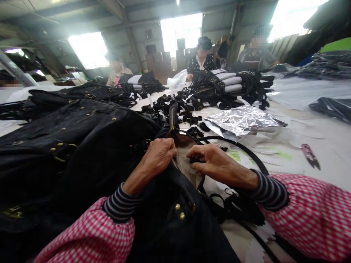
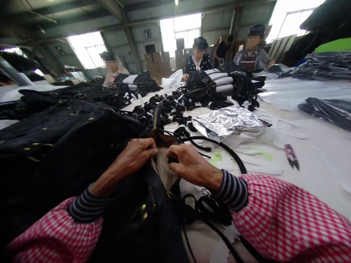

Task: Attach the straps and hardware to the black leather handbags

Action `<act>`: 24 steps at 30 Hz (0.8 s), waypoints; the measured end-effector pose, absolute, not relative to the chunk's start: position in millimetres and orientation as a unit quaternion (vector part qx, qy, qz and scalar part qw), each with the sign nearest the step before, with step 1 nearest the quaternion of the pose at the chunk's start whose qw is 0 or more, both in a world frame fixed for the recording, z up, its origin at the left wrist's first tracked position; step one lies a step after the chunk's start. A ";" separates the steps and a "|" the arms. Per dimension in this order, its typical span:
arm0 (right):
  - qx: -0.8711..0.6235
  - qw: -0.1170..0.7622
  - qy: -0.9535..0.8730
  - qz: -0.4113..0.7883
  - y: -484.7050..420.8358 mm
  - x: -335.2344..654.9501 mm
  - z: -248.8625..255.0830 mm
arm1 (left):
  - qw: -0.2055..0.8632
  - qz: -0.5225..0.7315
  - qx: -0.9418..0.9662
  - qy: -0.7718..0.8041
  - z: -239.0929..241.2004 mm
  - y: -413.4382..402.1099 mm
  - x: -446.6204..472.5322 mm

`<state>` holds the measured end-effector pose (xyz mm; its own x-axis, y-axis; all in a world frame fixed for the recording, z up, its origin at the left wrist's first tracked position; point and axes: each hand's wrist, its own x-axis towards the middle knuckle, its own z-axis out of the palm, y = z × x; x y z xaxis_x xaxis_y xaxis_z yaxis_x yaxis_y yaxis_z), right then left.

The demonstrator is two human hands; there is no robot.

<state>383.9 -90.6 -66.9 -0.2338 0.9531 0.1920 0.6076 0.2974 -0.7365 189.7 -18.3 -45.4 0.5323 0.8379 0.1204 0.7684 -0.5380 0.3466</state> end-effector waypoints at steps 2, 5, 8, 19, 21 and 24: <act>-0.531 0.320 -0.739 0.262 -92.1 385.0 -67.4 | 0.119 0.138 0.870 0.459 -46.5 -18.2 189.8; -0.536 0.309 -0.748 0.240 -92.1 386.1 -68.3 | 0.118 0.138 0.870 0.458 -47.4 -17.7 189.7; -0.541 0.302 -0.753 0.222 -90.9 386.2 -68.6 | 0.121 0.141 0.870 0.457 -47.7 -17.6 189.4; -0.539 0.289 -0.754 0.240 -87.5 384.5 -68.0 | 0.142 0.151 0.878 0.431 -53.4 -15.1 188.2; -0.525 0.286 -0.758 0.261 -87.2 384.4 -66.3 | 0.144 0.152 0.884 0.417 -54.8 -14.2 187.7; -0.510 0.274 -0.764 0.285 -87.1 384.7 -63.7 | 0.135 0.149 0.890 0.409 -56.7 -13.1 186.6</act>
